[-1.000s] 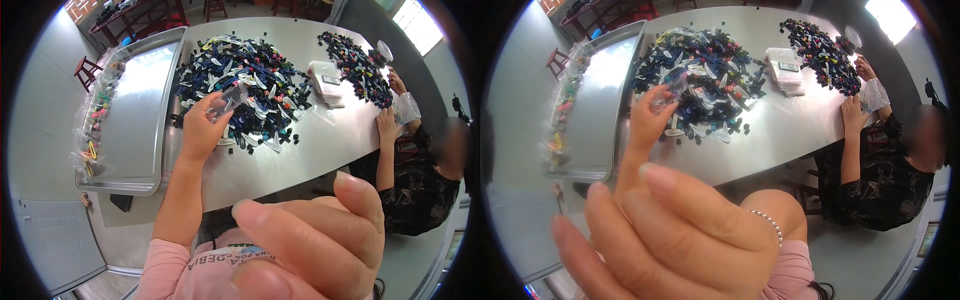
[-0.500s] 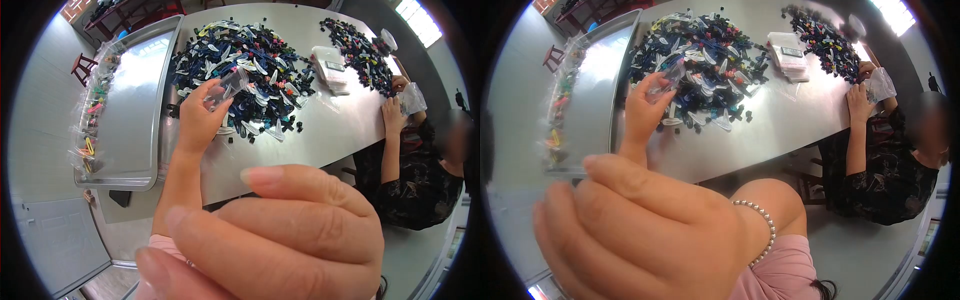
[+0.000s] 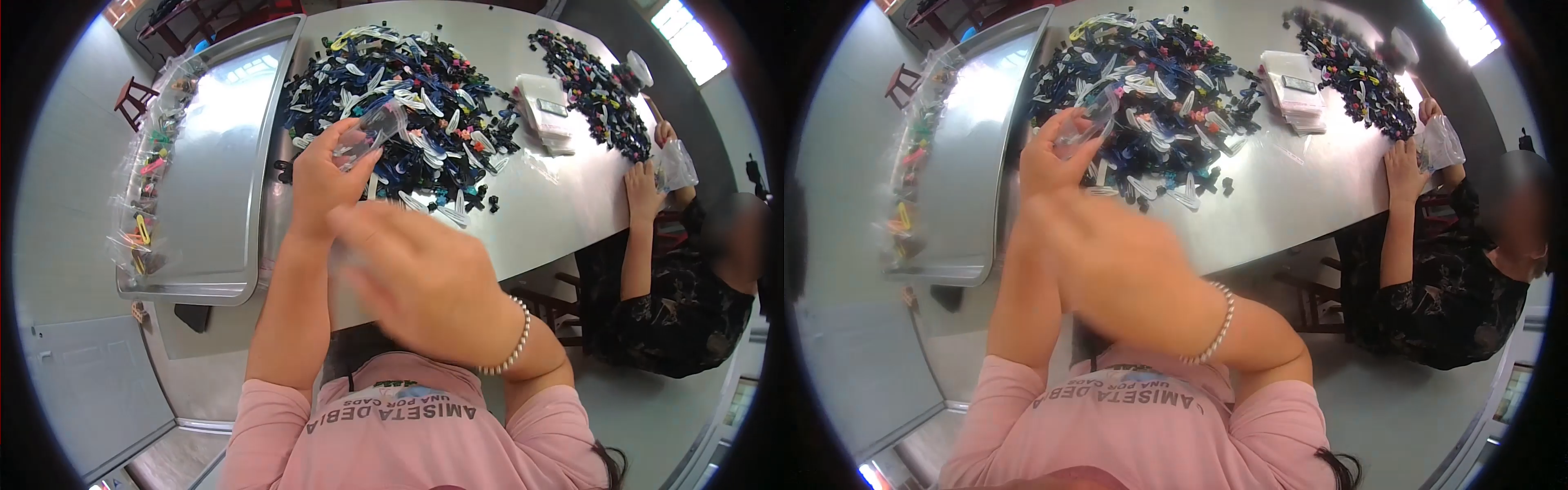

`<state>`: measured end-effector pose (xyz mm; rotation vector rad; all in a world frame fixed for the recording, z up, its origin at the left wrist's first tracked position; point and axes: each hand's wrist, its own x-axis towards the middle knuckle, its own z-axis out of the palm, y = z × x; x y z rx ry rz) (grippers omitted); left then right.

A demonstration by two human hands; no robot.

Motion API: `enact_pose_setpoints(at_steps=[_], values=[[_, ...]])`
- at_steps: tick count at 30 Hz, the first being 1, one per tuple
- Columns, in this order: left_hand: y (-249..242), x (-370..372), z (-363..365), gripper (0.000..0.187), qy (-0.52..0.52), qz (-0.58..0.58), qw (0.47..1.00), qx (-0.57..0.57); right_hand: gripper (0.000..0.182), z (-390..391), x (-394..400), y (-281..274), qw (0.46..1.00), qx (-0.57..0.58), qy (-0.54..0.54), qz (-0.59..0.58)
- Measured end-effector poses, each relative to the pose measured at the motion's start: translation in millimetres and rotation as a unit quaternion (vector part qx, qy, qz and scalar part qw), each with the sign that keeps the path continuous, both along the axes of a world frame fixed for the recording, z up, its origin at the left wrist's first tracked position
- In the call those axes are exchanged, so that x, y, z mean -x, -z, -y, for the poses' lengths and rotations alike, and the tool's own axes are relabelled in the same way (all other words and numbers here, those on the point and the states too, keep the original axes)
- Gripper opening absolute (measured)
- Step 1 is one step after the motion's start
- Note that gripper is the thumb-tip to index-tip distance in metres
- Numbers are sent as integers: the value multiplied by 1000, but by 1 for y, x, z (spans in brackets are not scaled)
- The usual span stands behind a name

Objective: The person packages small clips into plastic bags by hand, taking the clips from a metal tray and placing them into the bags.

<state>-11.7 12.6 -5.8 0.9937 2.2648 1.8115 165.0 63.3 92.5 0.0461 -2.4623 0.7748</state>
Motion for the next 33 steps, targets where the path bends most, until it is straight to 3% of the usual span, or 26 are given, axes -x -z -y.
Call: enact_pose_setpoints(at_steps=[4, 5, 7, 10, 28, 30, 32, 33], values=[[-7, -4, 1, 45, -1, 29, 999, -25, 56, -40, -18, 56, 967, 30, 190, 168], [-7, -4, 1, 45, -2, 29, 999, -14, 56, -49, -25, 70, 967, 27, 186, 169], [-9, -5, 2, 45, -8, 30, 999, -7, 67, -66, -41, 89, 932, -88, 308, 172], [-9, -6, 3, 45, -14, 38, 999, 5, 72, -79, -50, 93, 897, -34, 381, 223], [-6, -2, 3, 46, -16, 20, 1000, -14, 69, -112, 61, 99, 950, 59, 265, 154], [-6, -1, 3, 46, -19, 7, 1000, -11, 62, -122, 76, 96, 953, 49, 266, 137], [-6, -1, 3, 47, -25, 15, 1000, -8, 55, -136, 92, 93, 957, 177, 205, 102], [-7, 0, 3, 47, -31, 25, 999, -6, 48, -138, 99, 91, 964, 131, 224, 56]])
